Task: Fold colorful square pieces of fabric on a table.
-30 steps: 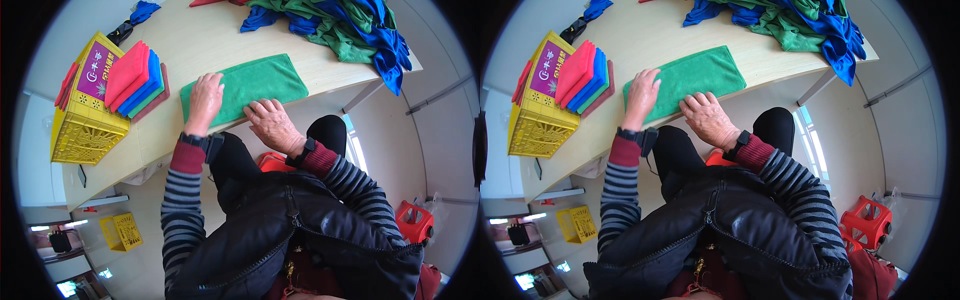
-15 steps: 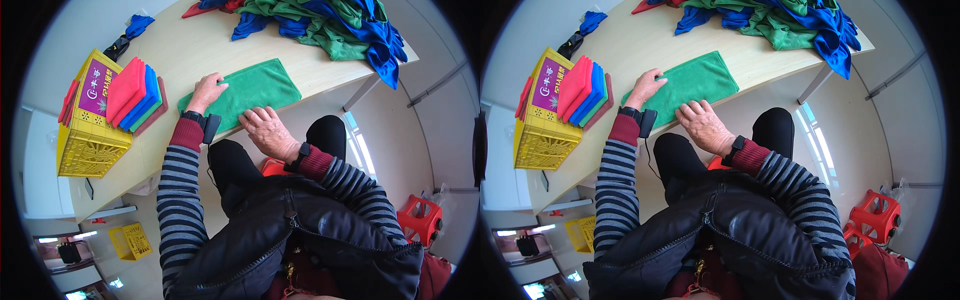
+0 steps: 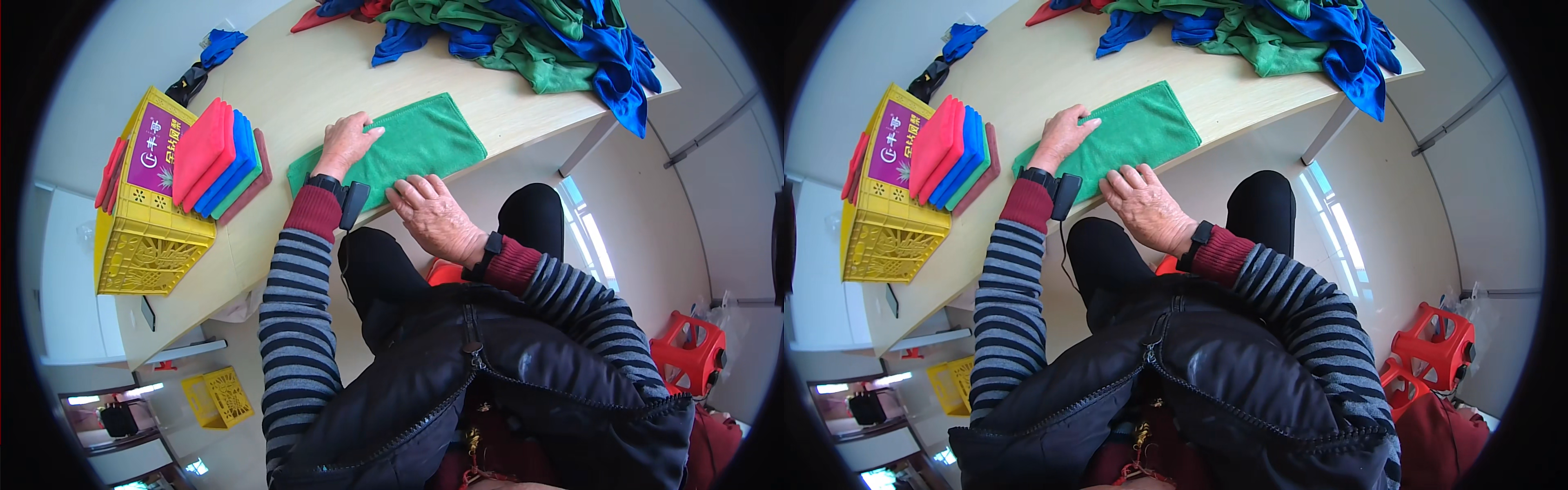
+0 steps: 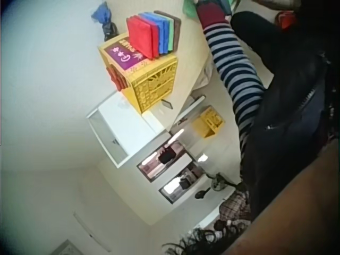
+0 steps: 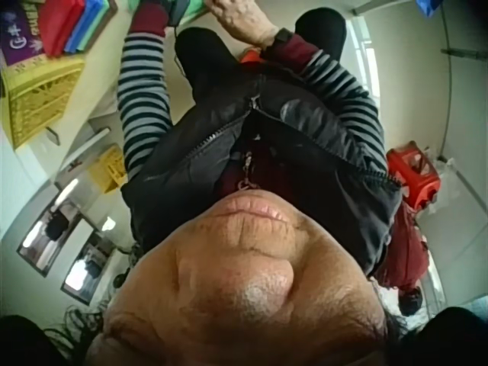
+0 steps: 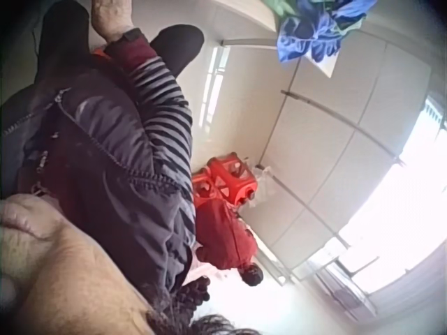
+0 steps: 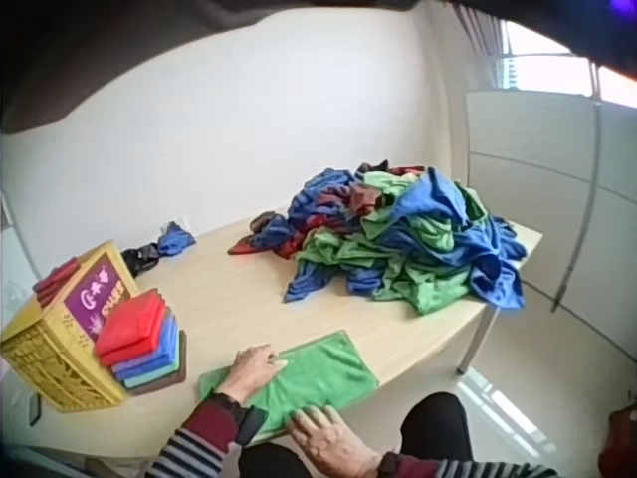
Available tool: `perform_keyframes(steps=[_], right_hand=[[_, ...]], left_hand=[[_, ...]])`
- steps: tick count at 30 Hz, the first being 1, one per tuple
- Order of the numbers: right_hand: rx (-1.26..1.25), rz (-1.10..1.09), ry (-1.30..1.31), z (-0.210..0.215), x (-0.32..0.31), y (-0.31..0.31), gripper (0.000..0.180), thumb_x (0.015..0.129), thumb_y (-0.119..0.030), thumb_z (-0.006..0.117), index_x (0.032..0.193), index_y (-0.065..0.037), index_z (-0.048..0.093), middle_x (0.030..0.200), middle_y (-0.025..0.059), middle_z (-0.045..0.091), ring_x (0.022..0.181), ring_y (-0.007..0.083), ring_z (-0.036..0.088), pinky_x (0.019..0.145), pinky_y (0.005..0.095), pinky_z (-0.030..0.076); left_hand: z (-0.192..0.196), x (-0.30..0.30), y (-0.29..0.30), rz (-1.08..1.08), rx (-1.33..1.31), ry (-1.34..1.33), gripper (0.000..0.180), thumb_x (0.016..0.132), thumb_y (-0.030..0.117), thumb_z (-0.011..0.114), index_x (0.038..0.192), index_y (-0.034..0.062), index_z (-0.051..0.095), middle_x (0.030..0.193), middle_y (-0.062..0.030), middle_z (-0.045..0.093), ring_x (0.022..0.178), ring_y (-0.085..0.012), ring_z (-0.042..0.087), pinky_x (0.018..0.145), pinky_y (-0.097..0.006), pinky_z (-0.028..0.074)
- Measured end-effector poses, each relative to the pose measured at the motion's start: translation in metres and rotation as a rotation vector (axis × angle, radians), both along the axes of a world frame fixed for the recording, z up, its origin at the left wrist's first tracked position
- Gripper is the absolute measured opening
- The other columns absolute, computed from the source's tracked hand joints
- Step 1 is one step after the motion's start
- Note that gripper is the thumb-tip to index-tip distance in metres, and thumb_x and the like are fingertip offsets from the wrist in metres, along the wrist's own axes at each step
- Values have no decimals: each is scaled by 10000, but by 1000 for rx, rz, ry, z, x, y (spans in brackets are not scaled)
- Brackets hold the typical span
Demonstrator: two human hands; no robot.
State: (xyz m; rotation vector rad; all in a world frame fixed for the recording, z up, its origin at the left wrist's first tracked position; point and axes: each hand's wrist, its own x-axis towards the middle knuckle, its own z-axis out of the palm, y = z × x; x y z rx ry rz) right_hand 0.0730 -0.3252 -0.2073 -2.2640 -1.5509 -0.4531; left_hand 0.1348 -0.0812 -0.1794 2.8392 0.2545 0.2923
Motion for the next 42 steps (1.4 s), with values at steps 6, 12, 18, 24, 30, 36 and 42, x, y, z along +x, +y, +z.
perform_keyframes(steps=[6, 12, 18, 24, 30, 36, 42], right_hand=[[41, 10, -27, -2, -1, 1, 521, 833, -147, 642, 1324, -10, 532, 1256, 135, 525, 1209, 291, 495, 1052, 449, 388], [6, 21, 43, 2, 1, 0, 516, 835, -162, 663, 1313, -10, 542, 1268, 133, 527, 1228, 295, 489, 1064, 459, 382], [67, -34, 39, 3, 4, -15, 516, 841, -164, 669, 1321, -24, 541, 1297, 124, 520, 1261, 298, 475, 1096, 481, 360], [63, -57, 30, -4, 6, -21, 521, 842, -162, 669, 1329, -34, 537, 1312, 121, 513, 1277, 296, 466, 1113, 496, 348], [63, -44, 36, -5, 5, -21, 520, 842, -160, 669, 1328, -31, 536, 1311, 121, 516, 1273, 293, 469, 1102, 497, 360], [109, 9, 379, 21, 28, -23, 501, 864, -152, 656, 1332, -26, 527, 1320, 138, 524, 1265, 303, 478, 1085, 496, 374], [112, -55, 263, 16, 35, 25, 491, 922, -217, 611, 1363, -30, 507, 1388, 150, 501, 1319, 332, 449, 1104, 512, 348]], left_hand=[[-7, 13, -3, 8, 1, 2, 312, 844, 386, 732, 975, 105, 701, 970, -131, 726, 961, -345, 668, 859, -494, 477], [-12, 23, -12, -36, 27, -32, 307, 836, 381, 740, 971, 107, 705, 974, -132, 724, 977, -343, 662, 858, -493, 479], [-12, 35, -31, -70, 27, -17, 303, 825, 373, 749, 964, 108, 708, 992, -125, 724, 996, -335, 659, 861, -492, 478], [-19, 43, -33, -88, 13, -78, 288, 823, 351, 753, 954, 101, 699, 971, -122, 722, 965, -343, 662, 840, -489, 492], [-18, 37, -32, -76, 78, -129, 272, 847, 320, 740, 991, 99, 675, 1000, -130, 711, 963, -355, 660, 824, -479, 512], [2, -14, -53, -102, 102, -273, 271, 903, 275, 680, 1079, 74, 640, 1178, -122, 652, 1076, -327, 603, 894, -473, 462], [-23, -97, -51, -125, 131, -273, 411, 969, 258, 591, 1306, 29, 539, 1375, -159, 535, 1280, -347, 493, 1069, -506, 372]])
